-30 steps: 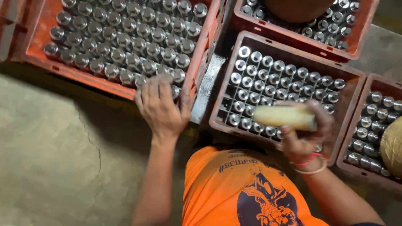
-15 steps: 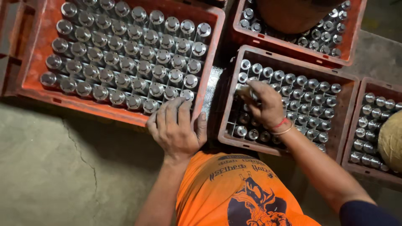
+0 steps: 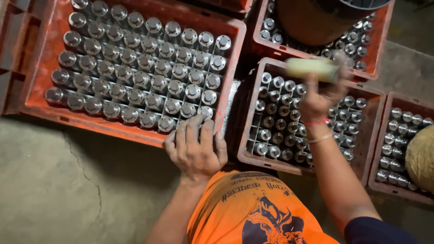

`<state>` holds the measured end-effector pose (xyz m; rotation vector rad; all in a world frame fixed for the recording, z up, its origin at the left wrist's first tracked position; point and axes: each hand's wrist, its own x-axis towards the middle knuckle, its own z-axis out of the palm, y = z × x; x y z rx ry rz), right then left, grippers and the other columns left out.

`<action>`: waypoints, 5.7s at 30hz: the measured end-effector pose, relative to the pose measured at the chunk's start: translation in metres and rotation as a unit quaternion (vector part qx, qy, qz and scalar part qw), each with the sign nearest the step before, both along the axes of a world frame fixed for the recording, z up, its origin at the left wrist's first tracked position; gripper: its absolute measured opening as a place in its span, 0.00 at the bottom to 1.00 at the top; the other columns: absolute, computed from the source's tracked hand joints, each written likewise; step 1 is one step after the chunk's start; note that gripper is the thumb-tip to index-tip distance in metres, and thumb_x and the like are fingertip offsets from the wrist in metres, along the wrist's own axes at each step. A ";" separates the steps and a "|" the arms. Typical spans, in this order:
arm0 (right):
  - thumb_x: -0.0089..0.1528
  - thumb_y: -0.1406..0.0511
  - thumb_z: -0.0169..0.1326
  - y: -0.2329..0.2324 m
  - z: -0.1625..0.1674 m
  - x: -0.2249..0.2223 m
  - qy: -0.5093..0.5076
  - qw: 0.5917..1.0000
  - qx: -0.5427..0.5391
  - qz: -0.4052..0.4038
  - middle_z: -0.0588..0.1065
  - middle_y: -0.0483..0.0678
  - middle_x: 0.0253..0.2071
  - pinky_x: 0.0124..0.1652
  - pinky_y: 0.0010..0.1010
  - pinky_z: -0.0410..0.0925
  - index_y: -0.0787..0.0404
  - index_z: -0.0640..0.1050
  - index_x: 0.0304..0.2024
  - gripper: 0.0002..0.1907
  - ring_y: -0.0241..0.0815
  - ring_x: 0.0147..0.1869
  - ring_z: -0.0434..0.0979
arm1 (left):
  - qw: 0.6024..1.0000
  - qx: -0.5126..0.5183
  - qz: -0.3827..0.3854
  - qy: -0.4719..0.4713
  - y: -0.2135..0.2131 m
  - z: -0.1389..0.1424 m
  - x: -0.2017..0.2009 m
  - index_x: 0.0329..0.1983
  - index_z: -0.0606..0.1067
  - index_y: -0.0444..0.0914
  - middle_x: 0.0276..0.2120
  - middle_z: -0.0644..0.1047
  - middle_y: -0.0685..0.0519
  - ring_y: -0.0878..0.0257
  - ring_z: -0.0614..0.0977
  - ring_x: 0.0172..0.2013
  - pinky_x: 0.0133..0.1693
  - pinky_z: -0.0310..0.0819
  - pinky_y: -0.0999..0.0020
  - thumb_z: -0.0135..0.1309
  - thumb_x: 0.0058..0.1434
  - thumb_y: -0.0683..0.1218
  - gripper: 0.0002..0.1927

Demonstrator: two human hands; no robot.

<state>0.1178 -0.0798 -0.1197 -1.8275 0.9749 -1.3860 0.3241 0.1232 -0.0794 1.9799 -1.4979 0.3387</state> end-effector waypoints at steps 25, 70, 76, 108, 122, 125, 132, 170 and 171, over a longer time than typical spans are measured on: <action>0.68 0.70 0.59 0.031 -0.025 -0.062 0.054 0.998 -0.007 0.005 0.78 0.54 0.53 0.55 0.36 0.77 0.59 0.73 0.62 0.20 0.47 0.58 0.82 | 1.000 0.001 -0.010 -0.016 0.000 0.001 -0.001 0.45 0.78 0.42 0.51 0.79 0.53 0.55 0.79 0.51 0.52 0.61 0.56 0.48 0.67 0.50 0.11; 0.64 0.65 0.63 0.135 -0.018 -0.103 0.150 0.987 0.059 0.025 0.80 0.46 0.52 0.52 0.34 0.78 0.55 0.76 0.58 0.20 0.41 0.55 0.84 | 0.997 0.055 -0.004 -0.045 0.008 0.001 -0.009 0.54 0.76 0.41 0.57 0.75 0.49 0.48 0.74 0.58 0.54 0.63 0.47 0.42 0.74 0.60 0.22; 0.65 0.63 0.64 0.110 0.009 -0.091 0.093 0.995 0.026 -0.018 0.78 0.49 0.51 0.54 0.32 0.78 0.57 0.74 0.57 0.20 0.41 0.56 0.82 | 0.998 0.023 0.006 -0.051 0.005 0.000 -0.009 0.54 0.75 0.42 0.56 0.75 0.49 0.48 0.74 0.59 0.55 0.62 0.47 0.35 0.75 0.62 0.25; 0.68 0.67 0.61 0.144 -0.044 -0.160 0.106 0.948 0.032 -0.300 0.74 0.55 0.61 0.62 0.35 0.68 0.65 0.68 0.69 0.29 0.44 0.61 0.74 | 0.914 0.135 -0.381 0.032 -0.194 -0.124 -0.153 0.34 0.77 0.35 0.40 0.75 0.40 0.45 0.78 0.45 0.49 0.75 0.54 0.51 0.56 0.35 0.06; 0.69 0.65 0.61 0.144 -0.044 -0.157 0.113 0.949 0.041 -0.291 0.77 0.54 0.53 0.58 0.36 0.71 0.63 0.69 0.69 0.28 0.44 0.55 0.79 | 0.898 0.152 -0.394 0.124 -0.198 -0.111 -0.131 0.39 0.74 0.34 0.37 0.77 0.39 0.37 0.80 0.39 0.42 0.74 0.46 0.49 0.57 0.33 0.08; 0.69 0.65 0.61 0.143 -0.047 -0.159 0.116 0.949 0.043 -0.292 0.77 0.55 0.54 0.58 0.35 0.70 0.63 0.69 0.69 0.28 0.45 0.55 0.79 | 0.904 0.134 -0.390 0.114 -0.194 -0.113 -0.132 0.39 0.74 0.34 0.36 0.77 0.37 0.39 0.81 0.38 0.41 0.78 0.50 0.44 0.56 0.30 0.12; 0.70 0.66 0.61 0.142 -0.043 -0.157 0.105 0.949 0.039 -0.295 0.76 0.55 0.59 0.60 0.35 0.71 0.64 0.68 0.70 0.28 0.45 0.58 0.78 | 0.891 0.185 -0.411 0.053 -0.166 -0.120 -0.131 0.40 0.76 0.30 0.43 0.78 0.35 0.41 0.83 0.45 0.47 0.79 0.53 0.48 0.62 0.32 0.07; 0.66 0.69 0.62 0.017 -0.002 -0.104 0.195 0.974 -0.008 -0.112 0.79 0.54 0.50 0.54 0.35 0.74 0.61 0.73 0.66 0.26 0.44 0.54 0.81 | 0.997 -0.046 -0.066 0.013 -0.003 0.017 0.009 0.60 0.71 0.33 0.59 0.73 0.42 0.43 0.72 0.62 0.64 0.67 0.48 0.50 0.71 0.48 0.18; 0.65 0.68 0.62 0.019 -0.001 -0.103 0.184 0.975 0.021 -0.123 0.80 0.53 0.50 0.53 0.33 0.74 0.61 0.72 0.67 0.27 0.43 0.52 0.81 | 0.996 -0.058 -0.072 0.014 -0.004 0.017 0.010 0.59 0.72 0.34 0.59 0.73 0.42 0.43 0.72 0.61 0.64 0.67 0.48 0.50 0.71 0.49 0.19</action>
